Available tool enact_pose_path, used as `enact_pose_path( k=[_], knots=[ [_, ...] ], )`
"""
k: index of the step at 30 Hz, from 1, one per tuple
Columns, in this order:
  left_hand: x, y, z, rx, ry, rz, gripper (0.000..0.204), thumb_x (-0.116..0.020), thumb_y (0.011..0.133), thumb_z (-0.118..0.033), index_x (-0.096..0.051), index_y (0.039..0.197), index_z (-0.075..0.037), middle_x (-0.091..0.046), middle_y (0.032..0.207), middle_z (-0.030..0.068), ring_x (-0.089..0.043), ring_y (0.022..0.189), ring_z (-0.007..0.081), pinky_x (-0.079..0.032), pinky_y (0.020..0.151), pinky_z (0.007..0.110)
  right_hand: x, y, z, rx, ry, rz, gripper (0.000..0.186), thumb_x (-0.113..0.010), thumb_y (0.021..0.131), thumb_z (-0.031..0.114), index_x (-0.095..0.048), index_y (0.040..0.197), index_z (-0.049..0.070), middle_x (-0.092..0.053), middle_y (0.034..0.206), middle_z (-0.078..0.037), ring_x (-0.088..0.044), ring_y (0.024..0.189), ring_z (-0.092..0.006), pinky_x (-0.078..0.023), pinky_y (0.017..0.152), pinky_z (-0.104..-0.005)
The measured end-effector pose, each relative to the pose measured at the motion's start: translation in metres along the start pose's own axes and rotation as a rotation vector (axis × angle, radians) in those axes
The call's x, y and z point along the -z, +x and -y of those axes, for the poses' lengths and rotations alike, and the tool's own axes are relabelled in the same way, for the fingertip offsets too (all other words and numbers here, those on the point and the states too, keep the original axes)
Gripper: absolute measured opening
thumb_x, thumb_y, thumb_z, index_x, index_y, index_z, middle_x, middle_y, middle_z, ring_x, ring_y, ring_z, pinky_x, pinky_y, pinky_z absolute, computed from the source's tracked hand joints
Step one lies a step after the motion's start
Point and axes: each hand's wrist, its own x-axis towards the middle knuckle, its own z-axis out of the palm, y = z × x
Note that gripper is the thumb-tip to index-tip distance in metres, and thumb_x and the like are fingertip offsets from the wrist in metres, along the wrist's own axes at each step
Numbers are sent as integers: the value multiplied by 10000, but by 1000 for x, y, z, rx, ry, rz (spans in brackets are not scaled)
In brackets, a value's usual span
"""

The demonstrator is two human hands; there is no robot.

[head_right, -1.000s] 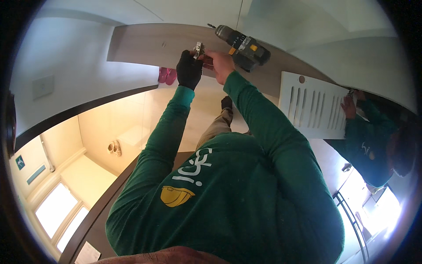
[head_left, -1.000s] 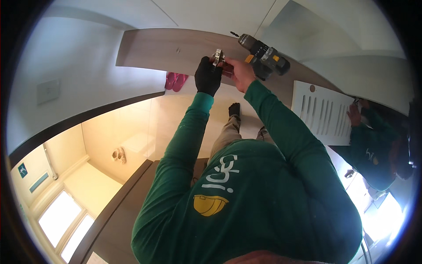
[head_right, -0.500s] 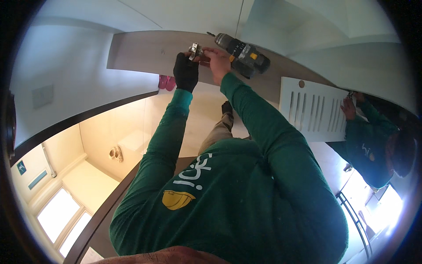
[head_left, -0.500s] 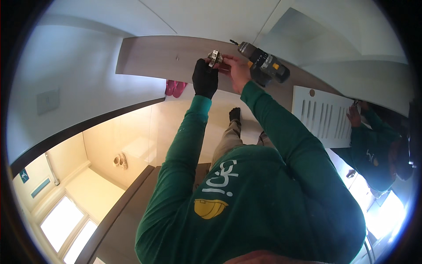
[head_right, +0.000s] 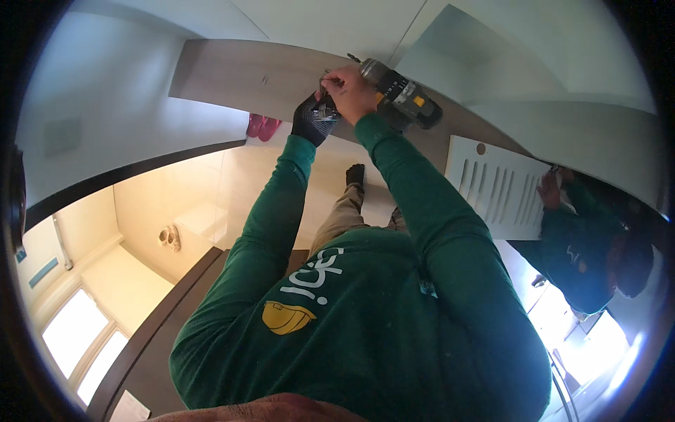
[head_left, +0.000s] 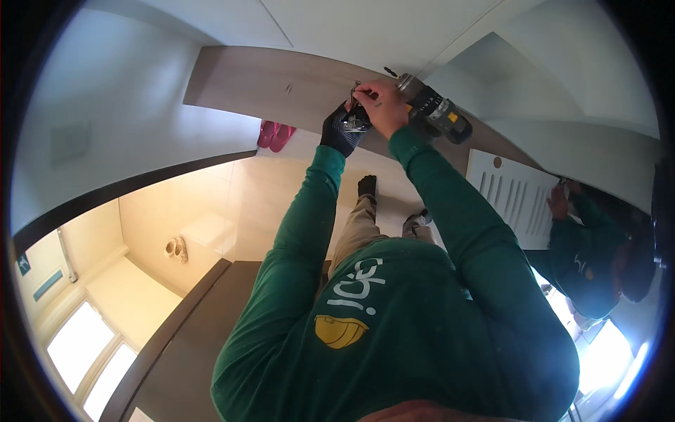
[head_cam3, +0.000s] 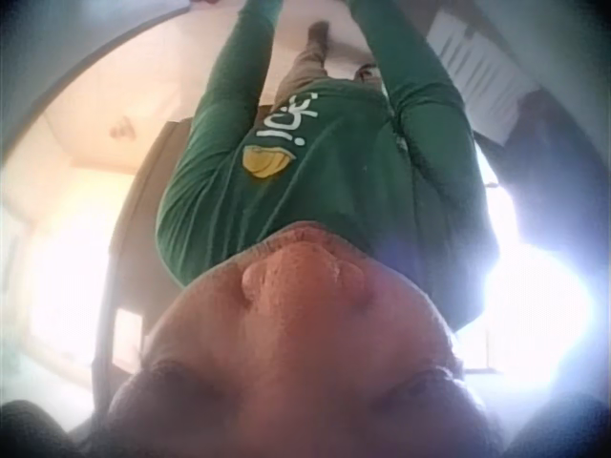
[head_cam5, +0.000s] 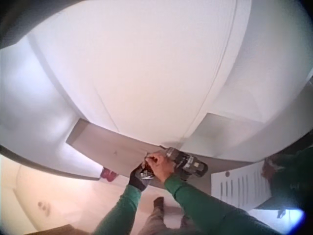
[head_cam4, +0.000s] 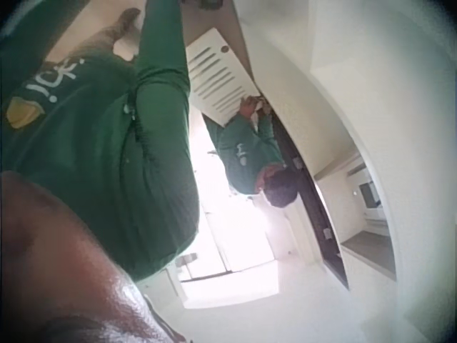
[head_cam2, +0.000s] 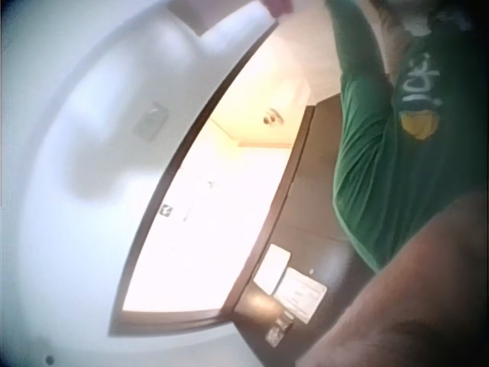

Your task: The person installs a white slatted cabinet door by attaching hinges to the door and the cabinet frame using a power drill. Another person assists by holding the door in place while the recorder secures the screws.

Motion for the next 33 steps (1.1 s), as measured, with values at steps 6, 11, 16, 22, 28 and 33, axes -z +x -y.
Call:
enact_pose_path(
  k=[6,11,16,22,28,33],
  knots=[
    [33,9,6,-12,-60,-53,370,-513,1037,-253,-556,1295,9,-633,1267,161,-617,1162,296,-505,1002,436,6,-1,-3,211,-207,35,120,-704,868,74,-723,971,17,-689,921,-116,-670,816,-256,-532,729,-355],
    [37,10,9,-26,-122,-56,365,-490,1043,-252,-554,1287,12,-640,1237,156,-624,1116,287,-514,970,426,3,-8,-10,153,-226,-63,263,-703,884,136,-673,1136,63,-649,1050,-130,-642,923,-289,-520,822,-387],
    [41,18,1,-120,204,-148,334,-591,992,-233,-607,1222,9,-689,1073,107,-660,915,203,-544,830,358,-9,-21,-18,61,-237,-149,384,-701,916,192,-598,1264,68,-616,1122,-107,-622,966,-231,-512,851,-376],
    [-20,-12,-11,-501,1470,-360,406,-697,917,-147,-597,1276,14,-708,983,48,-638,850,79,-542,733,282,-2,-50,0,-471,520,74,304,-650,978,233,-614,1245,93,-657,1087,-33,-621,956,-135,-508,812,-309],
    [-29,-78,41,-330,1681,-173,424,-691,901,-154,-601,1283,6,-718,1010,123,-694,887,183,-550,799,315,30,-102,-12,-753,670,109,189,-649,978,211,-625,1078,52,-681,942,-46,-662,782,-135,-522,695,-303],
    [-20,-104,121,6,1643,176,493,-694,891,-136,-553,1333,29,-717,1102,134,-690,1036,190,-522,918,311,129,-194,-43,-902,567,158,181,-650,979,209,-634,1043,40,-690,852,-34,-649,685,-105,-503,601,-252]
  ],
)
